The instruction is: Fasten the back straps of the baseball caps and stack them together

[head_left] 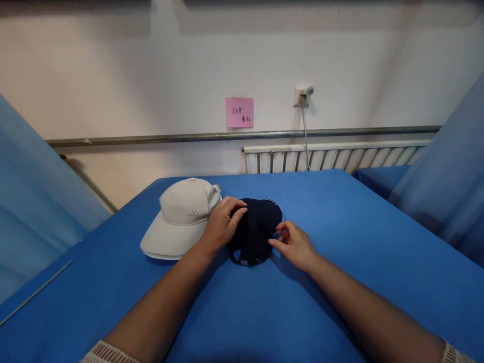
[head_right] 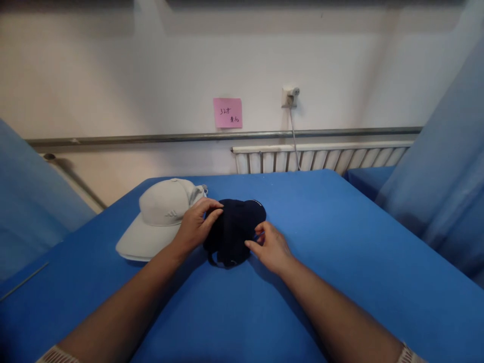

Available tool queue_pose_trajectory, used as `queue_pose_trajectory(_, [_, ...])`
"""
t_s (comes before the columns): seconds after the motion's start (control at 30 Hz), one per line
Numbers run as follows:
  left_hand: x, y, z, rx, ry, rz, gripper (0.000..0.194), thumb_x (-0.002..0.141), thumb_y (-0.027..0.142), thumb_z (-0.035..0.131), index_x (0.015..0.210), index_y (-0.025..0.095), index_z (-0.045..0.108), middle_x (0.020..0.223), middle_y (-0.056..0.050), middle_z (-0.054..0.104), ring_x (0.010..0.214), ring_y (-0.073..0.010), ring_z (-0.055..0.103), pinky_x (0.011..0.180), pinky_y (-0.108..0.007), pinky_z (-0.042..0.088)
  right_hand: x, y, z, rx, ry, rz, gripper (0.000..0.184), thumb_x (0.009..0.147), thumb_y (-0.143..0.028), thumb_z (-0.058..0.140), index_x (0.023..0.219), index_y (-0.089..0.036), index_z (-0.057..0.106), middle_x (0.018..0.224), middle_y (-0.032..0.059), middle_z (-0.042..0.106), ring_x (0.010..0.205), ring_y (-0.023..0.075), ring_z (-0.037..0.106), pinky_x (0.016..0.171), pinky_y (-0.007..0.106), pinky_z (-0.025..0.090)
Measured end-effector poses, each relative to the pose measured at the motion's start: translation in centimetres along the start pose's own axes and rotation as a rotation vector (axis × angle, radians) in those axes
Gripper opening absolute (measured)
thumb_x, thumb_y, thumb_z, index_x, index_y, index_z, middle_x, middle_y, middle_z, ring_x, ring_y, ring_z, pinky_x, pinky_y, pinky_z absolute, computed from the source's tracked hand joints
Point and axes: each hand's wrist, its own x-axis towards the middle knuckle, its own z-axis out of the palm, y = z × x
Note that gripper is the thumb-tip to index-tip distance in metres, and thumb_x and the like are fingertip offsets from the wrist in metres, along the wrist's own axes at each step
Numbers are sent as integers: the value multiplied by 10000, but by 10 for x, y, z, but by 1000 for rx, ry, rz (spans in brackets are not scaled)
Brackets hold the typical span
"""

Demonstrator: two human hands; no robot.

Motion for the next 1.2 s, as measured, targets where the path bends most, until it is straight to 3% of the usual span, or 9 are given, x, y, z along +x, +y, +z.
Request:
queue_pose_trajectory(0.07, [-2, 6, 2, -8, -20, 11, 134, 901, 279, 532, 937, 200, 634, 934, -33, 629, 898, -179, 594, 834, -342, 483, 2, -4, 2, -28, 21, -81, 364, 578, -240, 835, 885, -247, 640, 778, -6, 595, 693, 150, 526, 648, 283, 400])
queue_pose_trajectory(0.2, [-4, 11, 4, -30, -45, 27, 137, 908, 267, 525, 955, 204, 637, 956, -33, 629, 915, -172, 593, 841, -329, 482, 6, -11, 3, -57, 14, -199, 67, 734, -224, 691, 739, -247, 628, 786, 6, 577, 699, 160, 514, 674, 301, 402])
queue_pose_trajectory(0.43, [-4, 7, 0, -52, -32, 17, 141, 907, 266, 532, 959, 206, 649, 947, -35, 636, 911, -172, 600, 845, -335, 481, 1, -33, -20, -117, 48, -446, 123, 827, -197, 555, 709, -230, 566, 830, 31, 599, 808, 187, 563, 773, 336, 432])
queue_pose_trajectory(0.5, [-5, 11, 0, -87, -54, 14, 143, 907, 261, 530, 953, 209, 656, 946, -37, 650, 910, -175, 606, 850, -342, 484, -3, -39, -22, -90, 47, -471, 29, 812, -220, 594, 790, -238, 604, 906, 47, 611, 856, 201, 568, 795, 348, 440])
queue_pose_trajectory(0.63, [-8, 26, 3, -179, -118, 21, 143, 895, 258, 544, 928, 210, 675, 910, -40, 674, 885, -180, 624, 839, -344, 499, -8, -44, -15, -92, 3, -441, 257, 728, -266, 717, 973, -272, 641, 1138, 72, 597, 1002, 243, 552, 882, 395, 438])
queue_pose_trajectory(0.73, [-13, 31, 2, -233, -109, -1, 150, 884, 258, 555, 953, 207, 677, 934, -45, 682, 892, -179, 632, 839, -338, 505, -9, -43, -11, -131, -54, -453, 23, 808, -244, 627, 798, -262, 637, 965, 58, 629, 944, 231, 566, 869, 398, 436])
queue_pose_trajectory(0.9, [-26, 17, -18, -174, 43, -169, 173, 873, 302, 556, 959, 188, 655, 904, -38, 679, 819, -169, 624, 761, -311, 507, -11, -41, -14, -118, 20, -460, 87, 834, -220, 589, 758, -254, 612, 848, 46, 614, 853, 216, 571, 805, 384, 447])
queue_pose_trajectory(1.03, [-37, 8, -34, -115, -143, -266, 201, 841, 339, 581, 752, 167, 633, 701, -3, 626, 653, -136, 566, 618, -253, 454, -12, -40, -12, -126, 56, -489, 95, 837, -204, 586, 758, -251, 612, 844, 40, 617, 844, 209, 582, 793, 372, 453])
queue_pose_trajectory(1.2, [-49, 20, -23, -129, -379, -226, 151, 794, 308, 616, 856, 180, 668, 705, 5, 609, 634, -127, 547, 594, -243, 423, -14, -39, -8, -158, 49, -514, 108, 856, -189, 563, 776, -249, 603, 854, 39, 620, 841, 200, 590, 790, 367, 459])
